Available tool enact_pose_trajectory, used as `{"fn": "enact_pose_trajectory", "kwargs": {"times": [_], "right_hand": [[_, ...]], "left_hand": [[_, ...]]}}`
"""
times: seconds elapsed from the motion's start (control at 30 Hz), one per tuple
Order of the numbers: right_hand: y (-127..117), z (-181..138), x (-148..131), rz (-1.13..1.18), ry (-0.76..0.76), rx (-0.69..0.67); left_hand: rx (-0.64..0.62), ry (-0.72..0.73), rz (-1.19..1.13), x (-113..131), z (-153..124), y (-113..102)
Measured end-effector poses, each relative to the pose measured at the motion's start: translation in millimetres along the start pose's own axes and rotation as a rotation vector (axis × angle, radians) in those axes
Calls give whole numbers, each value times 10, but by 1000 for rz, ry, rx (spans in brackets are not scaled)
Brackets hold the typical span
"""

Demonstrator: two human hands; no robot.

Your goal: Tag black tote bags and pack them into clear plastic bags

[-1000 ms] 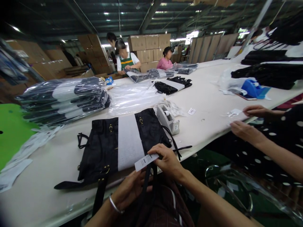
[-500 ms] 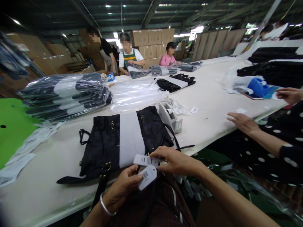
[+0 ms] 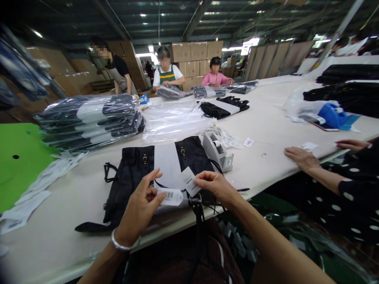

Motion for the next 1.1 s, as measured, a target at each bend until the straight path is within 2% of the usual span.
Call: {"fn": "enact_pose_trajectory", "kwargs": {"times": [0.1,0.3,0.53,0.83,1.1], "right_hand": [[60,47,-24,114,-2,-5],[194,158,-24,133,-27,77],[153,242,46,204,-40,106],[94,297,63,225,-59,260],[257,358,49,198,-46,123]], "left_hand": [[-50,31,-68,57,143,-23],[-148,73,-101,170,368,-67],[-207,2,-256,69,540,-17],[-244,64,-203,99,601,-71],[-212,174,-95,151,753,-70]]}}
Point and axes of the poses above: each hand's wrist, its own z-axis towards the middle knuckle, its own y-axis out of the palm, x = y × z, the point moved 1 cm from there along z, towards the middle knuckle, and after that the axes turned 10 degrees about -x, right-handed, at the moved point
